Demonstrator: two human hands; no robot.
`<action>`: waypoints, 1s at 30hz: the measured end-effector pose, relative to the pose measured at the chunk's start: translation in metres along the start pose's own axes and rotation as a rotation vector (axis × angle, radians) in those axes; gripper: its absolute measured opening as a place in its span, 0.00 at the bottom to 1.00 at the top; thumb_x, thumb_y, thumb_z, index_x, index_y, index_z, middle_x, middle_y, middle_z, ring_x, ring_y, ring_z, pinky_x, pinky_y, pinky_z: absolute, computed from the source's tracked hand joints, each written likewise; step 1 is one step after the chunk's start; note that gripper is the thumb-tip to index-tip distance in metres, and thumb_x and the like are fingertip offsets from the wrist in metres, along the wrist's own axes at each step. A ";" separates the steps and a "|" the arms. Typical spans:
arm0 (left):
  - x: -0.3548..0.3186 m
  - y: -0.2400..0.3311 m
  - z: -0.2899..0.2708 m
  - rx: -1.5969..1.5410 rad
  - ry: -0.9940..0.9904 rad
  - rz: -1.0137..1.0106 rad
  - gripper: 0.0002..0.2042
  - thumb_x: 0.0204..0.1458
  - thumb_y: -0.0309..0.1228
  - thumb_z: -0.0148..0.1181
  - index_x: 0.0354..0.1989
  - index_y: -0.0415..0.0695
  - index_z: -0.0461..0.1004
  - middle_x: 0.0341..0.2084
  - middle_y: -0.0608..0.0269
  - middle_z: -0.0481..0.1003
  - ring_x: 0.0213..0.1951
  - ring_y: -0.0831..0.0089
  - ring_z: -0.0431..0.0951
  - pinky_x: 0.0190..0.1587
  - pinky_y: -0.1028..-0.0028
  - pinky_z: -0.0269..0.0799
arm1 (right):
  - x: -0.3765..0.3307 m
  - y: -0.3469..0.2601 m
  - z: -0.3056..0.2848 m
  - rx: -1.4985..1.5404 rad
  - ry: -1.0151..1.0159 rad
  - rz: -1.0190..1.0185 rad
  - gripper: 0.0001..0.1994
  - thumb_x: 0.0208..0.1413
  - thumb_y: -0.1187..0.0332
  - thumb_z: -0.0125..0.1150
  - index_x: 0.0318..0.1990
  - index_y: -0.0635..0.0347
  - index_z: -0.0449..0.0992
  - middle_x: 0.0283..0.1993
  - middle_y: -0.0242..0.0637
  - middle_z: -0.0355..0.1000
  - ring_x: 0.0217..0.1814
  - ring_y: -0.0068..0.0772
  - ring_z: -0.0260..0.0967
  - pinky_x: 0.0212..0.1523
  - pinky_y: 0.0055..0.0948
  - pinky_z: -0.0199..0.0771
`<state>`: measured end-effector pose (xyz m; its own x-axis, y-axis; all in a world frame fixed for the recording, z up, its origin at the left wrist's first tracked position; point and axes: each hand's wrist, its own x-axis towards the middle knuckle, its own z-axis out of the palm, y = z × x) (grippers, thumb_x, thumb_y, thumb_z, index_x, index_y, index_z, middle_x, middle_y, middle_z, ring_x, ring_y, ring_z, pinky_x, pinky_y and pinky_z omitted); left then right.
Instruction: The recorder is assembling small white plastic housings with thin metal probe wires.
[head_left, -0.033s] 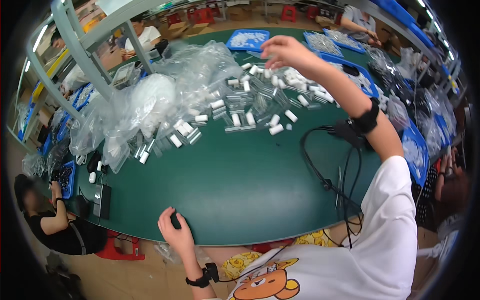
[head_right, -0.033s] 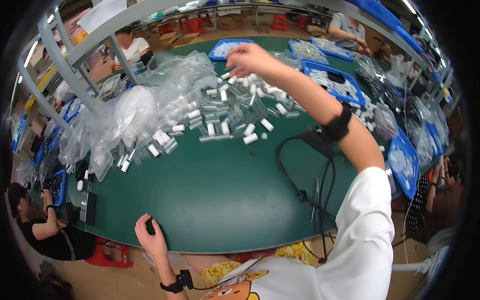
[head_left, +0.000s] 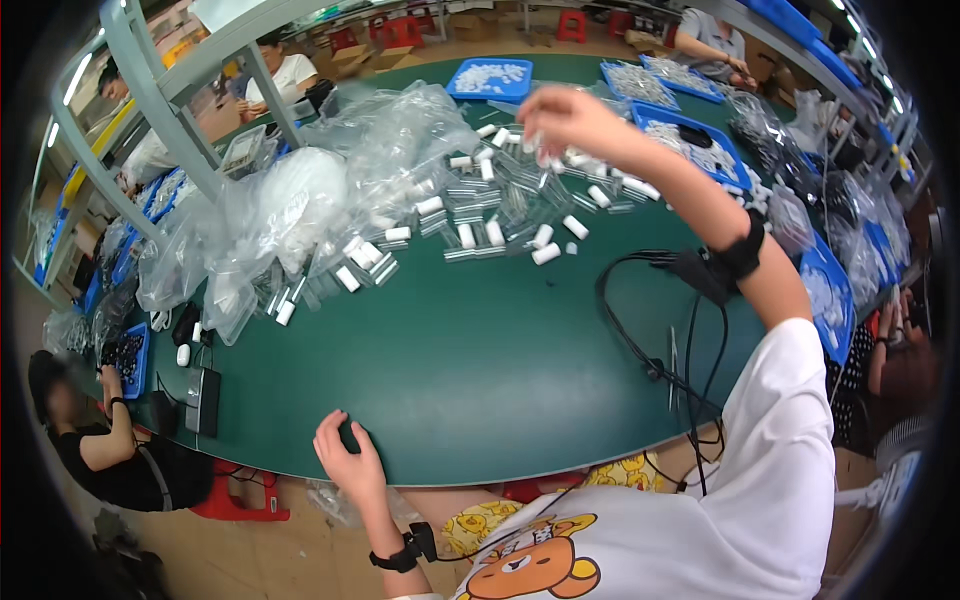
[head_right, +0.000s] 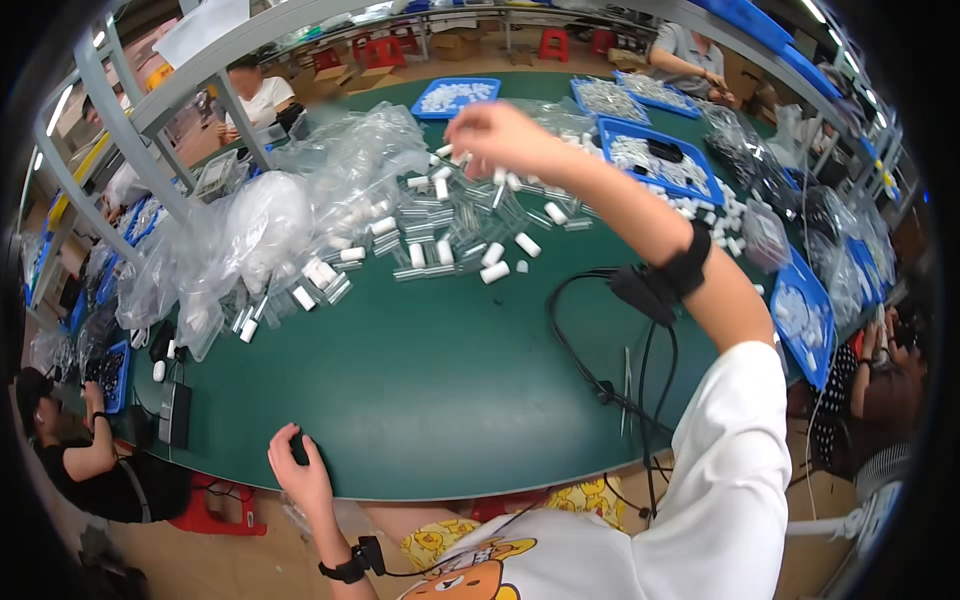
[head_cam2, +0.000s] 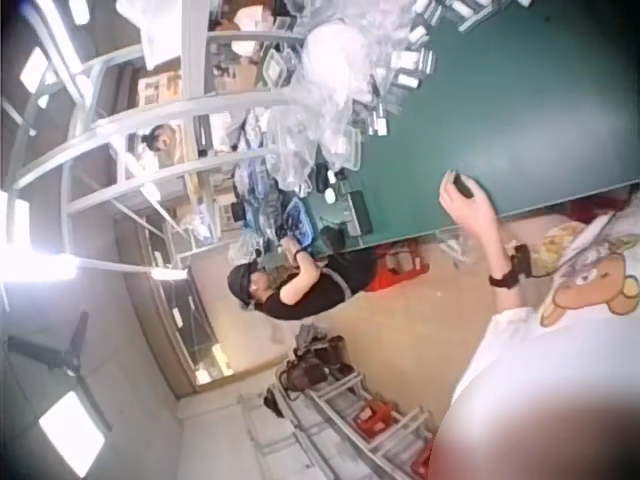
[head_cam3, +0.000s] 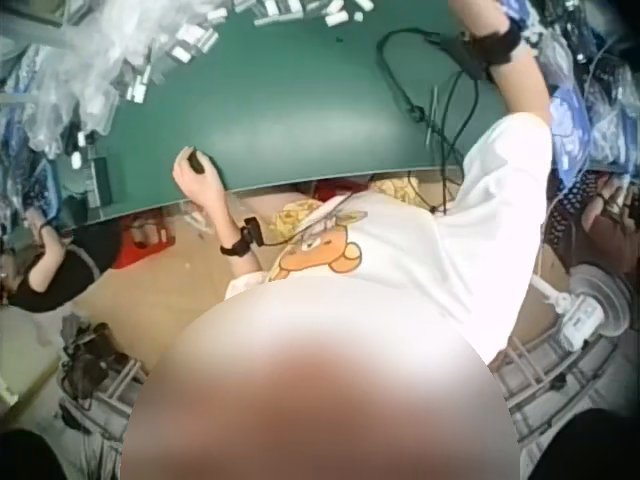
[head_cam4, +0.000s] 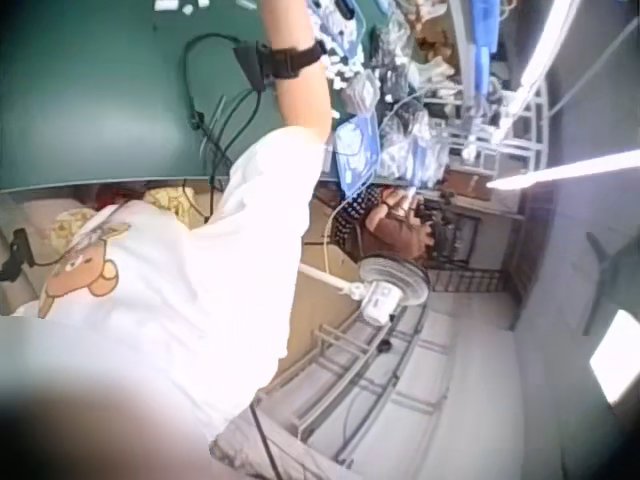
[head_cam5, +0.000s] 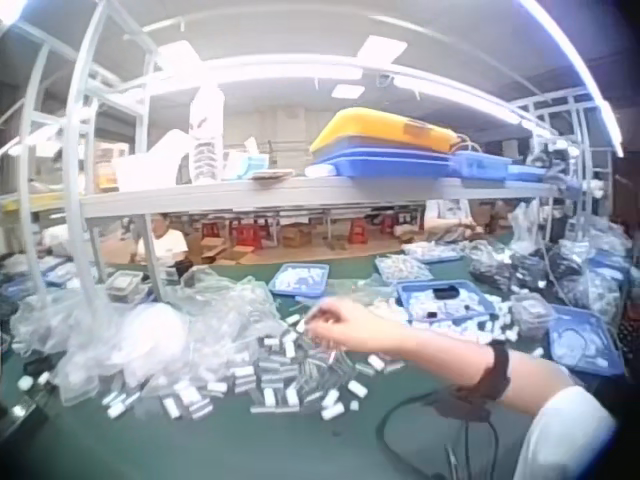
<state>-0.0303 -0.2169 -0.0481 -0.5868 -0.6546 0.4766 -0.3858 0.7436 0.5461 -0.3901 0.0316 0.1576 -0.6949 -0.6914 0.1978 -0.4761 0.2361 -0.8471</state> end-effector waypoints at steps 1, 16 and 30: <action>-0.001 0.000 -0.002 0.004 -0.031 0.008 0.09 0.47 0.24 0.54 0.37 0.39 0.71 0.43 0.56 0.70 0.47 0.58 0.68 0.50 0.65 0.63 | -0.028 0.006 0.009 -0.263 -0.068 -0.088 0.14 0.52 0.62 0.53 0.41 0.63 0.71 0.34 0.39 0.73 0.30 0.29 0.73 0.31 0.30 0.71; -0.094 0.146 0.020 -0.336 -0.459 0.390 0.21 0.47 0.28 0.55 0.51 0.39 0.65 0.56 0.48 0.59 0.60 0.49 0.55 0.61 0.56 0.49 | -0.279 -0.024 0.033 -0.625 -0.053 0.116 0.14 0.55 0.63 0.53 0.45 0.62 0.69 0.41 0.47 0.68 0.46 0.46 0.68 0.49 0.38 0.66; -0.136 0.218 0.063 -0.325 -0.620 0.818 0.18 0.50 0.31 0.53 0.49 0.38 0.66 0.54 0.49 0.63 0.58 0.52 0.60 0.62 0.56 0.49 | -0.349 0.086 -0.053 -0.799 0.453 0.806 0.26 0.48 0.56 0.58 0.51 0.64 0.63 0.40 0.54 0.72 0.45 0.51 0.71 0.46 0.44 0.70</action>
<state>-0.0790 0.0426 -0.0375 -0.8749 0.2760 0.3979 0.4414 0.7924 0.4210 -0.2174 0.3295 0.0421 -0.9930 0.1093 0.0448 0.0912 0.9505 -0.2970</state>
